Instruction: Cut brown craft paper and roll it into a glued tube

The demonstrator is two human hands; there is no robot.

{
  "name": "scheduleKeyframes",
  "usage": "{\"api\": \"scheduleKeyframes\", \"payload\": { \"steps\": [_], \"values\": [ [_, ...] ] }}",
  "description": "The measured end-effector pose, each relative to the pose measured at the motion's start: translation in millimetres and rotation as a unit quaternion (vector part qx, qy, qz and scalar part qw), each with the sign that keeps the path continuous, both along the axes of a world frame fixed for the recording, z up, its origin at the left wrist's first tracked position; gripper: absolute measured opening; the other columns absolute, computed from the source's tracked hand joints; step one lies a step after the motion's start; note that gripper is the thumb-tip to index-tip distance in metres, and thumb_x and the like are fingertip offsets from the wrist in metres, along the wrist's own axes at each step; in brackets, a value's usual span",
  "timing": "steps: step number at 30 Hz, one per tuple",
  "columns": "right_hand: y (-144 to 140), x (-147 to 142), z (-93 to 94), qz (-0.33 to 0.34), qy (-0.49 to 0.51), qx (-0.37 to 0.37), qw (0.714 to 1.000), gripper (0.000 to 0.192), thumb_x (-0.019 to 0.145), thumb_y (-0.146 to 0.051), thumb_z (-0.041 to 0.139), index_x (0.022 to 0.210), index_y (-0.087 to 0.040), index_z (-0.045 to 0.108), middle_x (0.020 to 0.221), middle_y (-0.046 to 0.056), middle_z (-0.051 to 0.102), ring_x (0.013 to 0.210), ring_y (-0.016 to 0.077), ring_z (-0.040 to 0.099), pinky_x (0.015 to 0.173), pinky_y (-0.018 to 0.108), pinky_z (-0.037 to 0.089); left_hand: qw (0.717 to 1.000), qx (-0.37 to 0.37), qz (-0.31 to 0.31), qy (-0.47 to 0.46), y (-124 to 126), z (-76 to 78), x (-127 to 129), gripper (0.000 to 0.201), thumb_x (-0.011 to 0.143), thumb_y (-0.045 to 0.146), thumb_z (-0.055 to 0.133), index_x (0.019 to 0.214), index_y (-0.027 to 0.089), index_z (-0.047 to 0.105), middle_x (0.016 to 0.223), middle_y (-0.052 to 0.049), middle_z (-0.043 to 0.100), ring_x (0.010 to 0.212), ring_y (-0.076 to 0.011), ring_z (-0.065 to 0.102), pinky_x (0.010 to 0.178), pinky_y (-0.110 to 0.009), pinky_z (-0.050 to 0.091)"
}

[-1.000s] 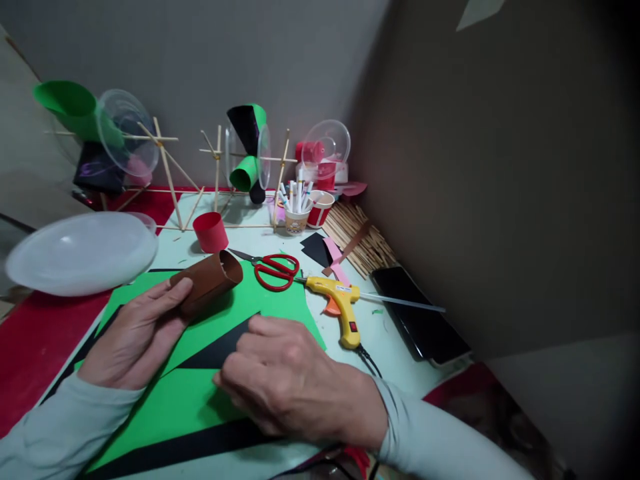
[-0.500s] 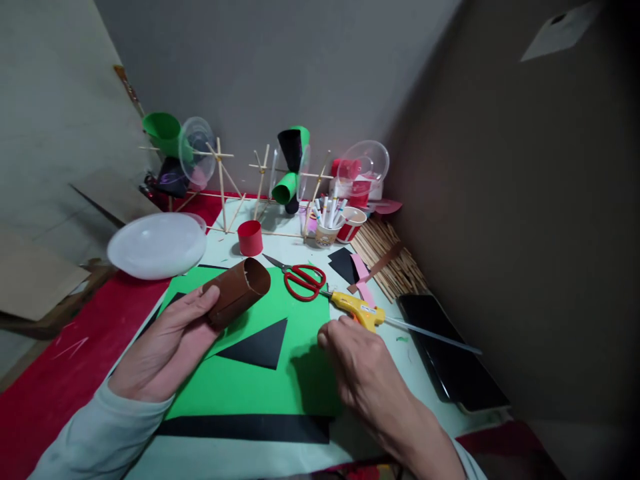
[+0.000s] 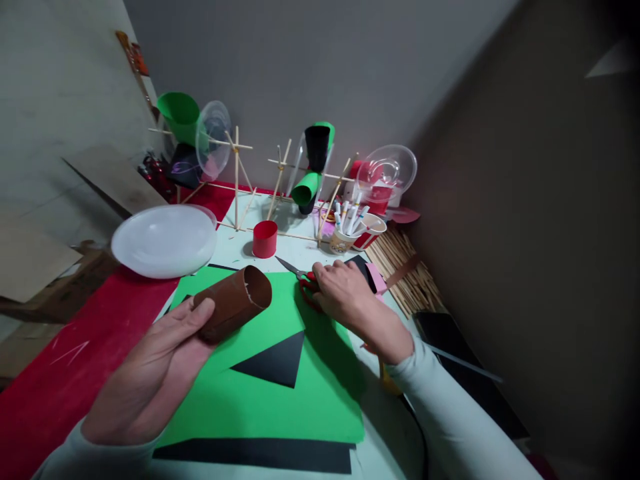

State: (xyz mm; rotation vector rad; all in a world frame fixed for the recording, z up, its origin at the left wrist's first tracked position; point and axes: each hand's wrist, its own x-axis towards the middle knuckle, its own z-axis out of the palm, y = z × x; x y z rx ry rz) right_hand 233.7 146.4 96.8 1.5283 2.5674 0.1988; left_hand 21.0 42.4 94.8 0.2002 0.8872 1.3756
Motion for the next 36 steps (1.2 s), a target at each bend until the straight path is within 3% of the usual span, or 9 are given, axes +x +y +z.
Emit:
{"api": "scheduleKeyframes", "payload": {
  "steps": [5,8,11,15,18,21,23,29,36],
  "values": [
    [8,-17,-21.1,0.002,-0.018,0.012,1.0,0.024,0.099,-0.031,0.06,0.114,-0.013,0.064,0.103,0.006,0.068,0.092,0.0201,0.067,0.086,0.04,0.054,0.999,-0.016,0.001,-0.05,0,-3.3,-4,0.05,0.088,0.02,0.07,0.137,0.027,0.06,0.122,-0.008,0.076,0.121,-0.0322,0.067,0.102,-0.049,0.056],
    [9,-17,-23.2,0.016,0.009,0.025,1.0,0.014,0.096,-0.014,0.057,0.108,-0.01,0.062,0.094,0.009,0.068,0.082,0.0206,0.066,0.078,0.036,0.052,0.998,0.017,0.004,-0.053,-1,-9.8,-5,0.052,0.089,0.02,0.069,0.14,0.023,0.058,0.125,-0.011,0.075,0.121,-0.0321,0.067,0.105,-0.051,0.053],
    [5,-12,-22.9,0.037,0.059,0.044,0.997,0.025,0.084,0.003,0.049,0.103,-0.009,0.059,0.096,0.015,0.066,0.08,0.0227,0.065,0.072,0.034,0.049,0.996,0.075,0.012,-0.055,-2,-15.1,-5,0.052,0.09,0.02,0.068,0.141,0.025,0.057,0.125,-0.01,0.074,0.123,-0.0302,0.066,0.11,-0.05,0.048],
    [-7,3,-17.8,0.041,0.139,0.082,0.986,0.026,0.081,0.0,0.047,0.103,-0.013,0.054,0.098,0.015,0.062,0.08,0.0238,0.062,0.069,0.034,0.05,0.993,0.102,0.028,-0.049,-2,-18.9,-5,0.052,0.089,0.022,0.07,0.139,0.028,0.06,0.126,-0.009,0.074,0.124,-0.0304,0.064,0.113,-0.052,0.045],
    [-22,15,-10.1,0.056,0.293,0.105,0.949,0.03,0.089,-0.014,0.053,0.119,-0.013,0.051,0.104,0.015,0.064,0.081,0.0228,0.065,0.069,0.034,0.054,0.994,0.101,0.033,-0.042,-3,-19.7,-3,0.052,0.088,0.022,0.071,0.139,0.026,0.06,0.126,-0.011,0.074,0.127,-0.0315,0.062,0.113,-0.053,0.044],
    [-43,19,-2.4,0.091,0.479,0.008,0.873,0.045,0.097,-0.029,0.057,0.139,-0.02,0.044,0.097,0.007,0.067,0.075,0.0178,0.067,0.065,0.027,0.057,0.994,0.095,0.029,-0.038,-4,-18.7,-1,0.054,0.089,0.022,0.07,0.141,0.028,0.058,0.128,-0.011,0.073,0.13,-0.0317,0.06,0.113,-0.054,0.044],
    [-56,16,1.0,0.116,0.514,-0.048,0.849,0.044,0.095,-0.037,0.065,0.135,-0.027,0.05,0.09,0.001,0.067,0.068,0.0153,0.066,0.061,0.023,0.056,0.995,0.092,0.018,-0.039,-4,-17.6,1,0.054,0.09,0.023,0.069,0.142,0.03,0.057,0.133,-0.009,0.071,0.131,-0.0322,0.06,0.113,-0.054,0.044],
    [-77,3,3.5,0.135,0.482,-0.064,0.863,0.055,0.076,-0.05,0.084,0.119,-0.033,0.056,0.098,-0.002,0.071,0.083,0.0165,0.072,0.068,0.02,0.058,0.994,0.106,0.014,-0.002,1,-20.0,2,0.05,0.091,0.026,0.067,0.14,0.032,0.059,0.135,-0.006,0.07,0.131,-0.0302,0.06,0.114,-0.05,0.044],
    [-80,5,-1.5,0.12,0.455,-0.095,0.877,0.039,0.085,-0.037,0.079,0.113,-0.029,0.053,0.092,-0.002,0.064,0.076,0.0154,0.065,0.063,0.025,0.052,0.995,0.091,0.023,0.045,1,-26.2,4,0.048,0.092,0.023,0.067,0.139,0.032,0.06,0.131,-0.004,0.072,0.125,-0.024,0.064,0.102,-0.033,0.055]
  ]
}}
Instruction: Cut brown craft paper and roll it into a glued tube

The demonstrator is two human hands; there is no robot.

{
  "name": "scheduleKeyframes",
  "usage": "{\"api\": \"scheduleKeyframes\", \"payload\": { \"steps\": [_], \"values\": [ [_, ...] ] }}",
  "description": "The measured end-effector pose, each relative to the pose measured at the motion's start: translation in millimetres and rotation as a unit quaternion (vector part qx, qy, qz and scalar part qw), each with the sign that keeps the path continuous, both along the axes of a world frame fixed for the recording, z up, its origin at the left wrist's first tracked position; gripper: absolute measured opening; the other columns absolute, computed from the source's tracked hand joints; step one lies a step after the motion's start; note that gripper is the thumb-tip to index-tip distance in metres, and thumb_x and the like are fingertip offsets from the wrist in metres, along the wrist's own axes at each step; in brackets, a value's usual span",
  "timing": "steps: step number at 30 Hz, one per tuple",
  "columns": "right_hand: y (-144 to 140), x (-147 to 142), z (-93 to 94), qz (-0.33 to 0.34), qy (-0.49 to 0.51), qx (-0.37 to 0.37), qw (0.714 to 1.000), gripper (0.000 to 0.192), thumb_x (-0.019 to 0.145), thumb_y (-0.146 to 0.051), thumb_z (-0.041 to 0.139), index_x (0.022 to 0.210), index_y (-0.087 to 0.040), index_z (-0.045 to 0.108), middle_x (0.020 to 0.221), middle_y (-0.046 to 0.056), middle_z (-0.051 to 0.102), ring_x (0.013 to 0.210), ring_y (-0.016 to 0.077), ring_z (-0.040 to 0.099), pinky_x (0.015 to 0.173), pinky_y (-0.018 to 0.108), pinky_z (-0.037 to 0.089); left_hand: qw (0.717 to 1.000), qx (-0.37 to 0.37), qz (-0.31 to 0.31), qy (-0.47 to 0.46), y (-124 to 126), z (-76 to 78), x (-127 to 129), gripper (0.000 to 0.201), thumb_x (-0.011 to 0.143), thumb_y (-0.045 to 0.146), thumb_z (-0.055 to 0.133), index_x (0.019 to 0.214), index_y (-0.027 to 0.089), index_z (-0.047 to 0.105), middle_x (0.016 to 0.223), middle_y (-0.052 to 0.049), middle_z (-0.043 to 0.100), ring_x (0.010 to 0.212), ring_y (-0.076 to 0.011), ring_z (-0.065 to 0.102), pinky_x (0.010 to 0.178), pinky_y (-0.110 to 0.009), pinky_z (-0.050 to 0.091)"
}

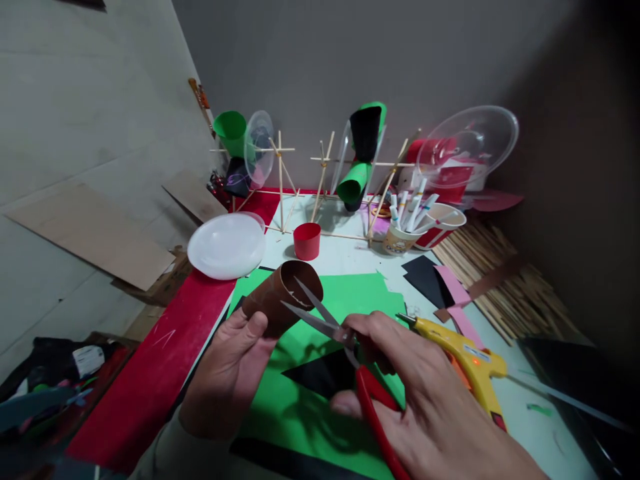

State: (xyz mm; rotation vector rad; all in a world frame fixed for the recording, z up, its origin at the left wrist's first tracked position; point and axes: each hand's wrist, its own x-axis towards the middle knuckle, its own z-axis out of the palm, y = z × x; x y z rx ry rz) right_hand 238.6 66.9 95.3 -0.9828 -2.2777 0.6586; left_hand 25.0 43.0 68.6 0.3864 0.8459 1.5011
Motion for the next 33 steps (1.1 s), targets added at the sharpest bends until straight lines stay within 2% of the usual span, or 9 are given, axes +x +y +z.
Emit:
{"api": "scheduleKeyframes", "payload": {
  "steps": [4,7,11,15,20,24,27,30,33],
  "values": [
    [0,3,-3.0,0.008,0.003,0.002,1.0,0.038,0.086,-0.032,0.077,0.114,-0.027,0.053,0.089,-0.002,0.064,0.072,0.0149,0.062,0.061,0.026,0.049,0.998,-0.042,0.023,0.036,-2,2.2,2,0.059,0.086,0.018,0.074,0.141,0.034,0.058,0.118,0.0,0.078,0.1,-0.0171,0.075,0.08,-0.018,0.058],
    [1,4,-2.4,0.022,0.028,0.011,0.999,0.034,0.087,-0.03,0.076,0.114,-0.027,0.055,0.088,-0.003,0.066,0.072,0.0132,0.063,0.062,0.024,0.048,0.997,-0.05,0.041,0.052,-1,2.5,2,0.064,0.084,0.019,0.077,0.144,0.032,0.056,0.11,-0.001,0.081,0.091,-0.0165,0.076,0.079,-0.018,0.058],
    [3,6,0.7,0.038,0.045,0.017,0.998,0.026,0.088,-0.026,0.075,0.108,-0.026,0.059,0.083,-0.005,0.068,0.069,0.0117,0.064,0.06,0.023,0.047,0.999,-0.018,0.012,0.024,1,-1.2,0,0.058,0.085,0.02,0.077,0.139,0.029,0.06,0.109,-0.001,0.081,0.097,-0.0167,0.076,0.091,-0.02,0.056],
    [3,9,3.0,0.032,0.034,0.022,0.999,0.025,0.086,-0.019,0.074,0.108,-0.025,0.063,0.082,-0.004,0.071,0.068,0.0133,0.066,0.059,0.024,0.047,1.0,0.007,-0.015,-0.012,1,-7.0,-2,0.045,0.086,0.021,0.076,0.13,0.026,0.068,0.112,-0.003,0.08,0.102,-0.0164,0.075,0.089,-0.019,0.058],
    [1,12,2.4,0.022,0.031,0.038,0.999,0.027,0.082,-0.015,0.073,0.106,-0.024,0.065,0.096,0.0,0.078,0.076,0.0156,0.073,0.056,0.023,0.048,1.0,0.017,-0.021,-0.012,3,-10.5,0,0.05,0.084,0.023,0.078,0.132,0.026,0.066,0.109,-0.004,0.08,0.103,-0.0193,0.075,0.089,-0.024,0.06],
    [1,13,-0.4,0.015,0.031,0.043,0.998,0.034,0.08,-0.014,0.074,0.111,-0.026,0.065,0.095,-0.002,0.078,0.073,0.0153,0.073,0.056,0.023,0.049,1.0,0.017,-0.02,-0.005,3,-12.5,1,0.051,0.084,0.022,0.077,0.134,0.027,0.064,0.112,-0.004,0.079,0.108,-0.0183,0.073,0.093,-0.024,0.057],
    [1,14,-2.1,0.01,0.036,0.046,0.998,0.039,0.081,-0.017,0.076,0.116,-0.027,0.063,0.098,-0.002,0.079,0.073,0.0154,0.074,0.057,0.023,0.05,0.999,0.016,-0.03,-0.004,2,-14.0,0,0.052,0.085,0.024,0.076,0.135,0.026,0.063,0.114,-0.005,0.079,0.107,-0.0202,0.073,0.097,-0.028,0.057],
    [2,13,-1.5,0.014,0.042,0.041,0.998,0.032,0.084,-0.02,0.074,0.113,-0.027,0.063,0.098,-0.001,0.079,0.074,0.0154,0.074,0.055,0.022,0.049,0.999,0.003,-0.034,-0.007,3,-13.9,1,0.052,0.087,0.024,0.073,0.138,0.024,0.061,0.12,-0.007,0.077,0.111,-0.022,0.072,0.098,-0.031,0.056],
    [2,12,1.1,0.014,0.042,0.041,0.998,0.017,0.087,-0.023,0.072,0.102,-0.025,0.066,0.096,0.001,0.079,0.07,0.0152,0.073,0.052,0.022,0.048,0.999,-0.004,-0.034,-0.008,3,-12.8,2,0.053,0.089,0.023,0.071,0.14,0.025,0.058,0.125,-0.007,0.075,0.119,-0.0234,0.068,0.102,-0.033,0.054]
  ]
}}
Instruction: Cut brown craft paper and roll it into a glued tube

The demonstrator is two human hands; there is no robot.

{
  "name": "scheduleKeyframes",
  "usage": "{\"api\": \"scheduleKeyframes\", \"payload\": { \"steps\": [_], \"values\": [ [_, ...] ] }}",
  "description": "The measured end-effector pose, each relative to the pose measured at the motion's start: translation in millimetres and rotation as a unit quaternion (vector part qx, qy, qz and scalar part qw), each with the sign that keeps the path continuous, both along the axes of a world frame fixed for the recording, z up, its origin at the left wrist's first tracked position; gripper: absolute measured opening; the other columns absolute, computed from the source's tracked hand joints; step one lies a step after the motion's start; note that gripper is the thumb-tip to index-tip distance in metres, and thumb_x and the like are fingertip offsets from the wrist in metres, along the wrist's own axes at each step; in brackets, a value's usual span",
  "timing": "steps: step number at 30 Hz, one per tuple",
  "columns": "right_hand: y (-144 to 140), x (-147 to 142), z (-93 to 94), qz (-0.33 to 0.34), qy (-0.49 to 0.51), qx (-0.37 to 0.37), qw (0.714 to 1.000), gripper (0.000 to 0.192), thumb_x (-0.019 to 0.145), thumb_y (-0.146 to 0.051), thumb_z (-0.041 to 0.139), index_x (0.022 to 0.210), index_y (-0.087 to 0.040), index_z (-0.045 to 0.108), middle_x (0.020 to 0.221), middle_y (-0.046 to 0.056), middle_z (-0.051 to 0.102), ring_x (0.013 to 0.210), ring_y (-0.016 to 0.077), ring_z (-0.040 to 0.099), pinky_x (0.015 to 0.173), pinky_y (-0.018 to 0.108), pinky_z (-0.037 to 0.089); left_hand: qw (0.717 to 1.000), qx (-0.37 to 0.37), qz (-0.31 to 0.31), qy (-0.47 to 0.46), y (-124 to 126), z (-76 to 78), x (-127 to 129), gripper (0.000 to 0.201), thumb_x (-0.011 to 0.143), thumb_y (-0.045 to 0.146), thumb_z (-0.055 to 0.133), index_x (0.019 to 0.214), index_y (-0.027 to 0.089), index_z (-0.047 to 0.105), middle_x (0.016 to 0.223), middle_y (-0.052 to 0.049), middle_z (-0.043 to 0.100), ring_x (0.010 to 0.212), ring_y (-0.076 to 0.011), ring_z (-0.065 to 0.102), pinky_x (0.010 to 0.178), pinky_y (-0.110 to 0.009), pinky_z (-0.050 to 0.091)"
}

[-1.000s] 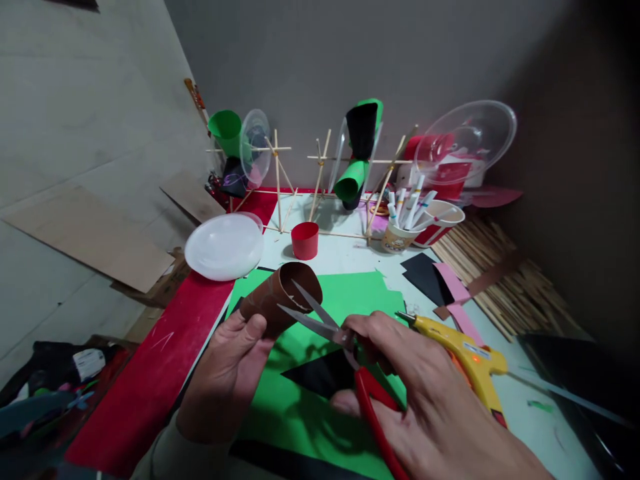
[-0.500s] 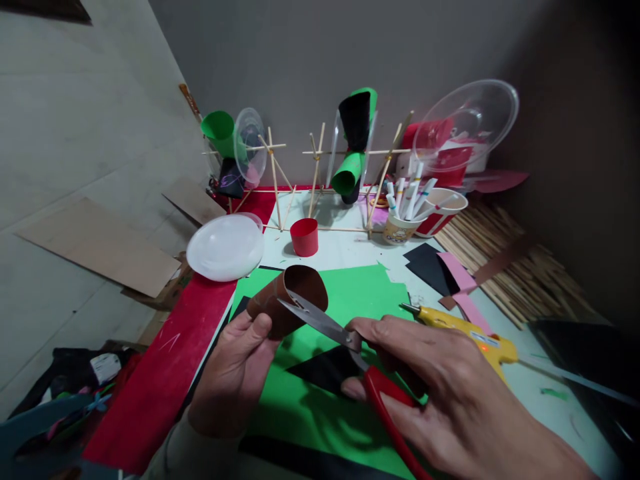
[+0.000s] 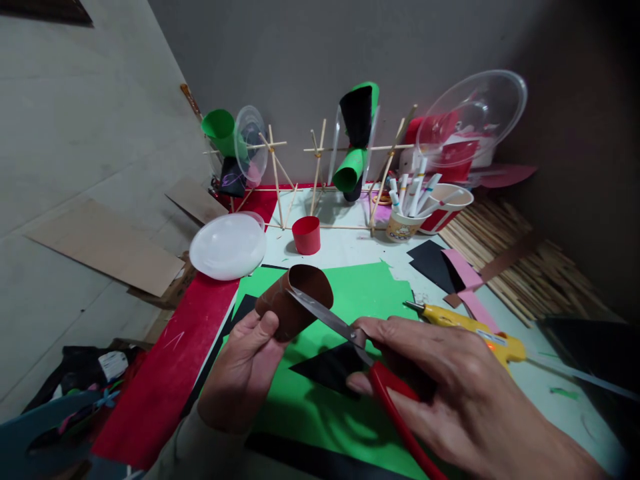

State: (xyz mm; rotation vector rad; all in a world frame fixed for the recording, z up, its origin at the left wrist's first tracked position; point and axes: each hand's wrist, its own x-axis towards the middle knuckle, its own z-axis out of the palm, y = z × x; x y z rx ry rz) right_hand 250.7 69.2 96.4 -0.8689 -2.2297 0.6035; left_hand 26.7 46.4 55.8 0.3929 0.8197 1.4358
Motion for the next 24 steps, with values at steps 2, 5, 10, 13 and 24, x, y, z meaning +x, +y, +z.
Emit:
{"api": "scheduleKeyframes", "payload": {
  "steps": [2,5,10,13,24],
  "values": [
    [0,0,1.8,-0.001,-0.002,-0.001,1.0,0.007,0.089,-0.024,0.07,0.094,-0.024,0.066,0.095,0.002,0.08,0.068,0.015,0.072,0.051,0.022,0.048,1.0,0.004,-0.004,-0.001,0,0.4,0,0.051,0.091,0.022,0.068,0.141,0.026,0.058,0.126,-0.006,0.074,0.126,-0.0241,0.063,0.108,-0.036,0.05],
    [0,1,2.3,0.007,-0.016,-0.02,1.0,0.004,0.091,-0.026,0.068,0.089,-0.023,0.066,0.094,0.002,0.08,0.069,0.0146,0.073,0.05,0.021,0.047,1.0,0.013,-0.008,-0.007,0,0.5,1,0.051,0.092,0.021,0.066,0.142,0.024,0.057,0.123,-0.006,0.075,0.132,-0.0239,0.058,0.113,-0.038,0.045],
    [-2,2,-0.4,0.009,-0.017,-0.034,0.999,0.009,0.09,-0.026,0.07,0.099,-0.024,0.068,0.096,0.002,0.08,0.075,0.0159,0.075,0.053,0.021,0.049,1.0,0.003,-0.007,-0.015,0,1.7,2,0.048,0.097,0.015,0.054,0.144,0.022,0.054,0.12,-0.007,0.077,0.129,-0.0232,0.061,0.117,-0.042,0.039],
    [-1,1,1.9,0.004,-0.014,-0.036,0.999,0.008,0.092,-0.028,0.068,0.098,-0.023,0.07,0.097,0.003,0.081,0.074,0.0153,0.075,0.053,0.019,0.05,0.999,-0.007,-0.011,-0.035,0,2.6,3,0.05,0.096,0.015,0.055,0.145,0.023,0.053,0.118,-0.007,0.077,0.123,-0.0245,0.065,0.118,-0.046,0.038],
    [0,6,14.8,-0.015,-0.055,-0.066,0.996,0.022,0.086,-0.024,0.068,0.107,-0.027,0.073,0.096,0.0,0.083,0.076,0.0161,0.078,0.057,0.016,0.057,0.999,0.004,-0.024,-0.045,-2,4.3,2,0.046,0.099,0.012,0.048,0.143,0.024,0.056,0.115,-0.007,0.079,0.117,-0.0206,0.068,0.117,-0.043,0.038]
  ]
}}
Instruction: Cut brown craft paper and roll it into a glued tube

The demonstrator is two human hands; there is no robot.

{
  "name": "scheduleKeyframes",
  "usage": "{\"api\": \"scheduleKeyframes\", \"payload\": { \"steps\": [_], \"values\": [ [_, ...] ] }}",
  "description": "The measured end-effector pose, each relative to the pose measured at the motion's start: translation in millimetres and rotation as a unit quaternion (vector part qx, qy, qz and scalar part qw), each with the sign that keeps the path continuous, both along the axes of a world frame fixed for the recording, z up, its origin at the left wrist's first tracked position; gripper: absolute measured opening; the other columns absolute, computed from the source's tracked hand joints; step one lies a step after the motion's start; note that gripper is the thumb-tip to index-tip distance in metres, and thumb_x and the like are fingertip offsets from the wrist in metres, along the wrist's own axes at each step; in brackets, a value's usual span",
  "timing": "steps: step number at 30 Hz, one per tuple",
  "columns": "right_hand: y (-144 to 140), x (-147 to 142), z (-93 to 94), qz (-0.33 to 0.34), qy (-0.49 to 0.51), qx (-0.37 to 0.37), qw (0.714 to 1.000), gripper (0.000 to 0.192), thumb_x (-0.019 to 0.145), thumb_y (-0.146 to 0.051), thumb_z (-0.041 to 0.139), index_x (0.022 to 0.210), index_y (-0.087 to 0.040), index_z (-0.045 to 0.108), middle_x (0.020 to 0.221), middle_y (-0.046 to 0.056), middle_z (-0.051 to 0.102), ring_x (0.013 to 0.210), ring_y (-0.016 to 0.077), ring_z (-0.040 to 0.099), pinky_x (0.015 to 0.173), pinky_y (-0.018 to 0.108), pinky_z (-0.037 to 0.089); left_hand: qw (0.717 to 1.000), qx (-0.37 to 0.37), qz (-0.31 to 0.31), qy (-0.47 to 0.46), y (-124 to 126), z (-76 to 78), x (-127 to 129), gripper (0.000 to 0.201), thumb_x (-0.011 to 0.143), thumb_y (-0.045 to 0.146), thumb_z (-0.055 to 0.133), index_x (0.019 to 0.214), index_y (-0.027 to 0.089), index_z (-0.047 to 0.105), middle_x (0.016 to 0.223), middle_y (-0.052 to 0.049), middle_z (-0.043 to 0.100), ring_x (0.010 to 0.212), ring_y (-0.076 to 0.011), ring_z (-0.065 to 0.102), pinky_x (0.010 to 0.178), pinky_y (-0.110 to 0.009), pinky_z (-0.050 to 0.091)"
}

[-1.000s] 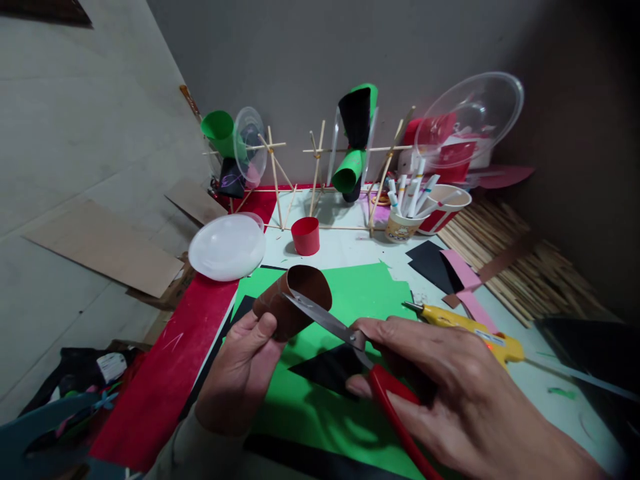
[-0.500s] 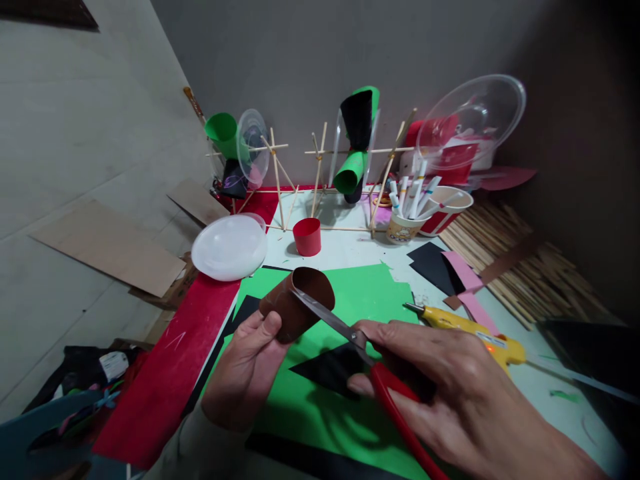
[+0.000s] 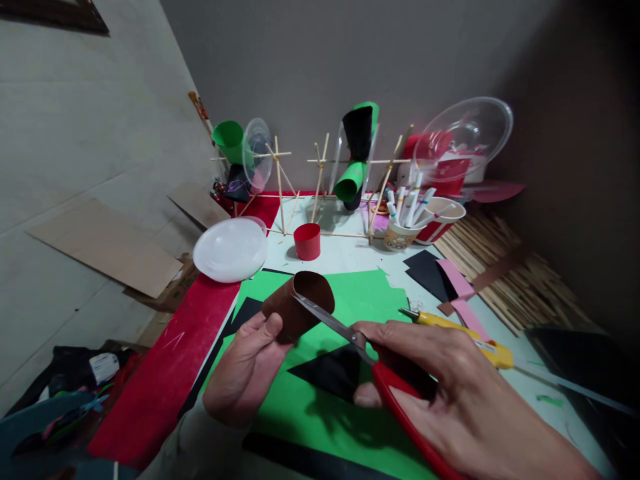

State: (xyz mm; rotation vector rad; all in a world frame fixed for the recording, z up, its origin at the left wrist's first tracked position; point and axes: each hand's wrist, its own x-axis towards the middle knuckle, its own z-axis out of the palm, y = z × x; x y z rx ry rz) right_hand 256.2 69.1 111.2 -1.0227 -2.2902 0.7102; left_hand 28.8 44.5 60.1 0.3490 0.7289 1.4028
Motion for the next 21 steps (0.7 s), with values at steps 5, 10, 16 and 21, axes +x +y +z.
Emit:
{"api": "scheduleKeyframes", "payload": {
  "steps": [5,10,16,21],
  "values": [
    [-1.1,3.8,-2.6,-0.01,-0.02,0.045,0.999,0.031,0.083,-0.024,0.069,0.113,-0.03,0.073,0.099,0.001,0.083,0.079,0.022,0.08,0.054,0.02,0.06,1.0,-0.002,0.016,0.002,1.4,1.7,0.7,0.046,0.099,0.014,0.05,0.144,0.024,0.055,0.119,-0.007,0.077,0.1,-0.0153,0.072,0.115,-0.037,0.04],
    [-1.6,3.4,-5.7,-0.015,-0.006,0.047,0.999,0.031,0.085,-0.023,0.069,0.115,-0.031,0.072,0.1,0.0,0.083,0.08,0.0222,0.08,0.054,0.021,0.06,1.0,0.005,0.002,0.002,2.0,1.8,0.5,0.051,0.097,0.016,0.054,0.148,0.026,0.051,0.125,-0.007,0.075,0.115,-0.0215,0.069,0.118,-0.043,0.037],
    [-2.8,0.7,-0.9,0.01,-0.001,0.028,1.0,0.013,0.093,-0.033,0.065,0.098,-0.026,0.074,0.098,0.003,0.082,0.076,0.0201,0.078,0.05,0.021,0.054,1.0,-0.001,0.004,0.003,1.6,0.8,1.3,0.051,0.096,0.018,0.057,0.146,0.023,0.053,0.12,-0.009,0.077,0.123,-0.0258,0.065,0.12,-0.047,0.034],
    [-1.6,1.4,-2.7,0.021,-0.012,0.029,0.999,0.02,0.099,-0.035,0.057,0.098,-0.024,0.074,0.1,0.005,0.082,0.075,0.0197,0.077,0.048,0.022,0.051,1.0,-0.005,0.001,0.007,2.5,-0.3,1.3,0.051,0.095,0.017,0.059,0.145,0.017,0.053,0.117,-0.01,0.078,0.123,-0.0261,0.066,0.121,-0.047,0.032]
  ]
}}
